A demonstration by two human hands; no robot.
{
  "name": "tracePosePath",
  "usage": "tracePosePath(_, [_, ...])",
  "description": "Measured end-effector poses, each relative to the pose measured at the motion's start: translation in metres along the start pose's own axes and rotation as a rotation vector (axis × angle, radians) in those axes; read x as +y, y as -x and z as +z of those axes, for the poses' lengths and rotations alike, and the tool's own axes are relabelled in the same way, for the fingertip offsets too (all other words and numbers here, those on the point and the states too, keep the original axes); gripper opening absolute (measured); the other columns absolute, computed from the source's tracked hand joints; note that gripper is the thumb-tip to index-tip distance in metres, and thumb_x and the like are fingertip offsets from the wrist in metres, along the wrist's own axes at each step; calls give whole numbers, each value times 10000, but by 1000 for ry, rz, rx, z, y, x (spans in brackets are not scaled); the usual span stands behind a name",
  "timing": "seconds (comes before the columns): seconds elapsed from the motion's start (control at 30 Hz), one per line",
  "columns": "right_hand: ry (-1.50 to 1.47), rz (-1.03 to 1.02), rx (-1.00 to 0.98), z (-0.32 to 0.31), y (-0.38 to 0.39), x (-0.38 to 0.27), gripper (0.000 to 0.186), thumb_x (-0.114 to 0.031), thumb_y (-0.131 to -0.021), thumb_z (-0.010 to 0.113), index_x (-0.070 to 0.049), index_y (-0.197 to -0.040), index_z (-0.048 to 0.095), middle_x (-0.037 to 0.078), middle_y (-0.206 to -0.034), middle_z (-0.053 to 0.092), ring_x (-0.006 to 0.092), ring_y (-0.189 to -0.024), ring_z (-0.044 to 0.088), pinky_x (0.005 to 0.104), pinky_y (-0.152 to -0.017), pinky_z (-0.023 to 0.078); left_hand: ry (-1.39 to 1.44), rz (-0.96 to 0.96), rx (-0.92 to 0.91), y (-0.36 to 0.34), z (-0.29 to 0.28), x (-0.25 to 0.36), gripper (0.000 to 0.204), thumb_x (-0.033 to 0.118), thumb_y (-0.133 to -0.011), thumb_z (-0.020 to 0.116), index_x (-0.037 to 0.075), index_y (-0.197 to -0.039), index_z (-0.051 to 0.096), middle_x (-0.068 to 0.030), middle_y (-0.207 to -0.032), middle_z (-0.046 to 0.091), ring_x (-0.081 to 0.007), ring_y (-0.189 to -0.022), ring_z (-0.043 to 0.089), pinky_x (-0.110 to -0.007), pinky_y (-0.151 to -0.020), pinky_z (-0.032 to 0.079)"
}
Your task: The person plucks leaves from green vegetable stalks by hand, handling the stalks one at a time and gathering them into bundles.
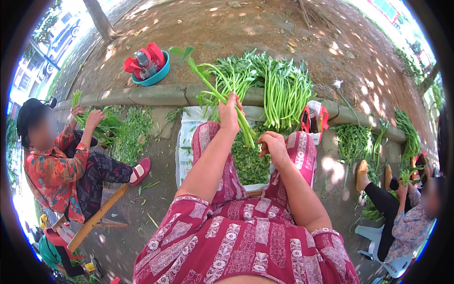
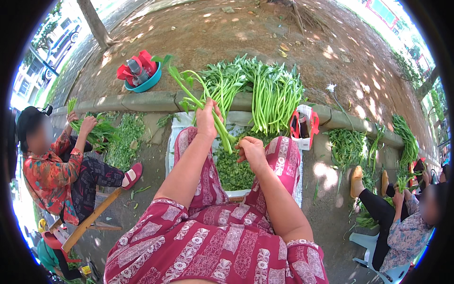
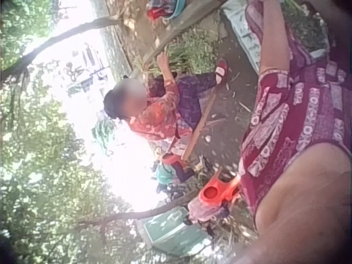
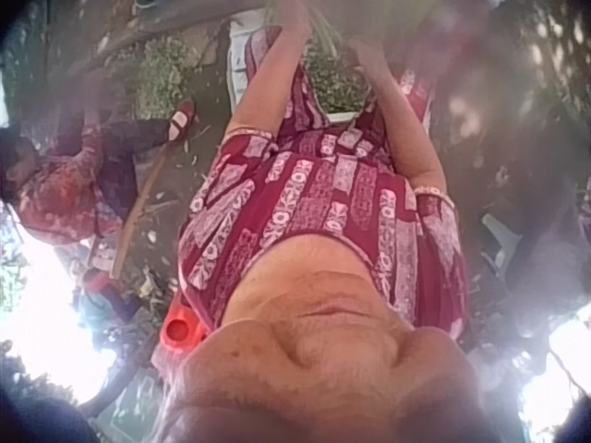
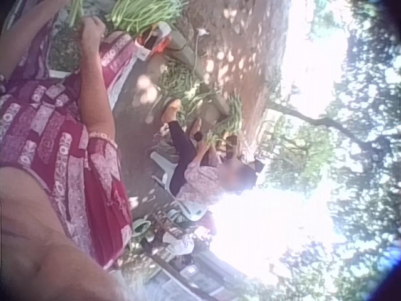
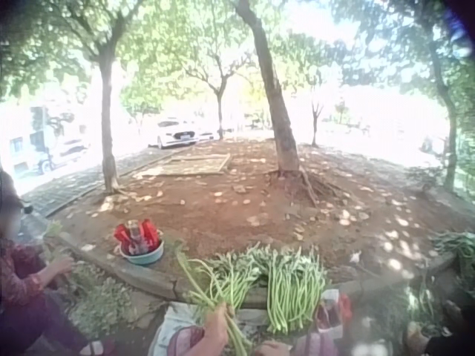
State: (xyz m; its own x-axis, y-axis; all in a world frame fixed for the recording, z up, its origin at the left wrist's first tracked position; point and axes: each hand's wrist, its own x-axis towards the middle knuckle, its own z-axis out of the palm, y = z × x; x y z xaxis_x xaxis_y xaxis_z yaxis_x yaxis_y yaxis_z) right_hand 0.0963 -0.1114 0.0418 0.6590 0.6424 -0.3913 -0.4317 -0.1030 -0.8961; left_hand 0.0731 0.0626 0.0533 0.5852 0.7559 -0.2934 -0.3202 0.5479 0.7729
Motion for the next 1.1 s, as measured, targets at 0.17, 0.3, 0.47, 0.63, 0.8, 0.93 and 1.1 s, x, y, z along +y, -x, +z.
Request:
tracePosePath(0.17, [-58,8,40,-9,2,0,135,-108,-782,522,-4,-759,603,16,-593,500,103,-437,461,263,-422,480,94,54,-4,-11,-11,10,225,278,-906,499,76,-808,474,-23,-565,463,-143,-402,421,-286,-370,364])
tracePosePath(0.3, [111,-138,-7,-1,0,12,125,-103,-798,528,-8,-797,610,-3,-623,511,68,-455,451,223,-462,454,66,36,27,-11,-10,6,223,273,-903,504,72,-808,484,-27,-567,468,-146,-403,426,-287,-370,365])
tracePosePath(0.47, [511,-55,-37,-8,-8,13,134,-129,-812,579,2,-818,606,0,-685,548,41,-539,458,220,-483,405,-24,12,34,-5,-5,0,242,286,-898,515,58,-816,509,-30,-567,476,-137,-407,429,-278,-375,367])
tracePosePath(0.63, [418,-285,62,-8,-10,20,145,-142,-795,643,-2,-816,613,-2,-714,583,50,-639,491,218,-561,417,-44,9,24,-4,-1,-7,246,291,-891,527,62,-803,510,-26,-571,482,-127,-434,437,-270,-393,365])
tracePosePath(0.8, [296,-320,89,-8,-12,16,164,-127,-781,663,1,-870,611,-5,-730,591,57,-652,509,209,-595,424,-150,45,-12,-6,-1,-22,232,279,-889,530,68,-795,507,-18,-575,483,-126,-450,441,-271,-407,374])
tracePosePath(0.93, [303,-373,108,-5,-13,15,170,-128,-768,682,4,-852,615,-4,-717,592,59,-641,510,209,-585,422,-174,26,-39,1,7,-33,229,274,-890,530,64,-801,525,-10,-574,492,-108,-456,447,-248,-415,369])
tracePosePath(1.1, [362,-342,91,-8,-13,15,145,-120,-773,673,8,-816,621,-2,-680,590,60,-614,502,213,-568,416,-234,67,-70,4,11,-43,229,275,-890,533,62,-805,529,-10,-565,490,-99,-452,438,-240,-421,362])
